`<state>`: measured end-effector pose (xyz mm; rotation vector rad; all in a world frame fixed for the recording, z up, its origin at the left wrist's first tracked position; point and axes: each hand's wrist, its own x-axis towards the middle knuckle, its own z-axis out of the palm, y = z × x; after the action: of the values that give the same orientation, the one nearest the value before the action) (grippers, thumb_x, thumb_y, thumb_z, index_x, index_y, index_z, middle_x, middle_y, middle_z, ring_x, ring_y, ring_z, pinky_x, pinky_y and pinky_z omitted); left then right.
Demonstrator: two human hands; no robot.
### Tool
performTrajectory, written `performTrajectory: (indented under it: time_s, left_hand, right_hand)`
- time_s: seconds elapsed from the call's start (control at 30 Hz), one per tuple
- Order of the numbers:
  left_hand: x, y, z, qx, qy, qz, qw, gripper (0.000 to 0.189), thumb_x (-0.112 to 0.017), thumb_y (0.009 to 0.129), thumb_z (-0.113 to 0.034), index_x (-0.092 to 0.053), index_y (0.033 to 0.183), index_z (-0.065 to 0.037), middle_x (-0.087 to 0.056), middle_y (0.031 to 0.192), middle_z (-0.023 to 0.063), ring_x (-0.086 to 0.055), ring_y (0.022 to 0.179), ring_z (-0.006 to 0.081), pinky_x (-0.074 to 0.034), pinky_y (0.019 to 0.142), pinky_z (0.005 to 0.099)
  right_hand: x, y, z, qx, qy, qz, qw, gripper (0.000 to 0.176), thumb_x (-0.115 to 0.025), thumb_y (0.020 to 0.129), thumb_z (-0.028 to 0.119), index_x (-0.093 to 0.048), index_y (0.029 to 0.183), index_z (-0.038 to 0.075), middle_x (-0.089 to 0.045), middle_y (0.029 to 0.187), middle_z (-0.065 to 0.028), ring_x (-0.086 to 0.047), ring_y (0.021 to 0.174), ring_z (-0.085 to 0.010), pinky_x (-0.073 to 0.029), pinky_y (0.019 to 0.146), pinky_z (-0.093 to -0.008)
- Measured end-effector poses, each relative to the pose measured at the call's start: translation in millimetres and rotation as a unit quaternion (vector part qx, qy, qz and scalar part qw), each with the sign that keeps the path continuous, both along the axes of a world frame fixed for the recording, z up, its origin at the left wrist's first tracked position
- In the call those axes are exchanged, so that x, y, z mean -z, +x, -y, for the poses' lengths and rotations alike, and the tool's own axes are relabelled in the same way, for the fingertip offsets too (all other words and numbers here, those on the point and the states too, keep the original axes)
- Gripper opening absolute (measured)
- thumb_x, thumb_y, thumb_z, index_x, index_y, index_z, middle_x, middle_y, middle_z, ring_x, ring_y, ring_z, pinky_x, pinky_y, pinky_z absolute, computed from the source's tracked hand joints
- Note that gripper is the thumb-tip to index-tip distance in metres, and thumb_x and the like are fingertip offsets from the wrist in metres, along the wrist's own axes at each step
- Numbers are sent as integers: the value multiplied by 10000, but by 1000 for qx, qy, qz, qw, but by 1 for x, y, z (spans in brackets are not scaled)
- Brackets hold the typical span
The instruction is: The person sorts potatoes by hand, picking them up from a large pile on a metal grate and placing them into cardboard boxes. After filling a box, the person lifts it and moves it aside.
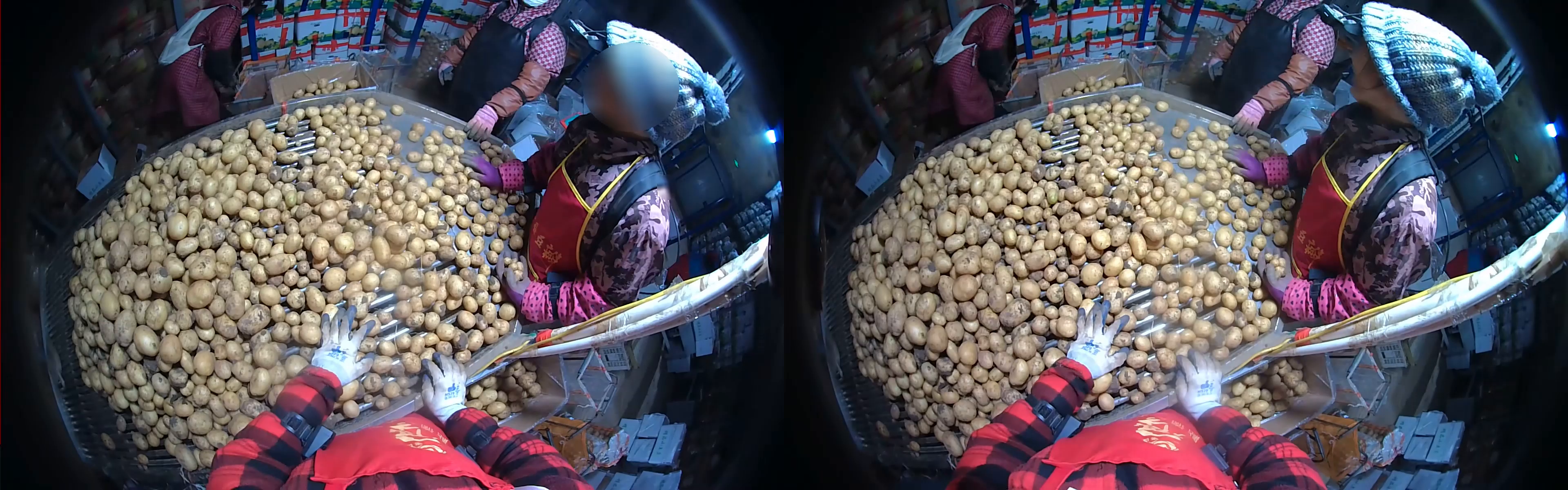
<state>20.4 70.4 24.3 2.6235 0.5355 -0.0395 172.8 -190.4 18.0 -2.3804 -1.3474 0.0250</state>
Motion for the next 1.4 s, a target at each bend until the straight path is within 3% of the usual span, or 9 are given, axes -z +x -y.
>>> performTrajectory:
  time_s: [0.83,0.87,0.97,1.03,1.13,1.27,1.4]
  left_hand:
    - [-13,10,2,-16,4,-4,1000,840,-796,785,-396,-488,1542,-204,-225,1668,283,-190,1566,481,-76,1284,659]
    - [-14,12,2,-16,10,-11,1000,838,-798,784,-391,-490,1542,-207,-229,1669,274,-191,1564,480,-71,1286,655]
    - [-16,14,4,-19,4,-13,1000,837,-788,786,-424,-498,1537,-195,-262,1650,271,-202,1550,496,-70,1270,691]
    - [-20,14,5,-21,-4,-17,1000,827,-795,798,-363,-486,1544,-185,-245,1662,288,-211,1555,493,-71,1282,666]
    - [3,7,3,-16,21,32,999,845,-805,800,-351,-468,1557,-182,-246,1651,329,-240,1541,525,-84,1271,689]
    - [0,8,4,-24,21,9,999,867,-782,781,-362,-458,1564,-184,-228,1678,296,-205,1561,501,-112,1269,688]
    - [13,10,4,-38,80,105,991,735,-726,848,-298,-495,1532,-159,-348,1633,273,-298,1530,483,-170,1256,679]
  right_hand:
    - [-6,8,-1,5,3,-40,999,436,-717,808,216,-681,1240,167,-618,1323,-147,-580,1234,-367,-403,1100,-584]
    - [-5,10,0,0,0,-42,999,493,-736,754,228,-681,1233,122,-614,1324,-168,-571,1247,-379,-410,1104,-606]
    - [-6,11,2,-7,1,-52,999,518,-741,753,243,-675,1252,122,-607,1346,-176,-567,1259,-385,-409,1106,-612]
    - [-4,11,4,-19,-4,-68,998,536,-747,767,260,-666,1278,121,-590,1378,-183,-555,1282,-389,-392,1138,-608]
    - [6,11,9,-20,-16,-67,997,522,-749,792,270,-663,1283,119,-583,1382,-183,-546,1301,-391,-370,1173,-597]
    - [2,8,7,-8,22,-67,998,471,-744,802,247,-667,1249,121,-601,1356,-144,-551,1297,-363,-379,1158,-582]
    - [1,6,11,-5,24,-49,999,514,-753,787,268,-655,1265,104,-577,1386,-169,-516,1360,-374,-347,1195,-587]
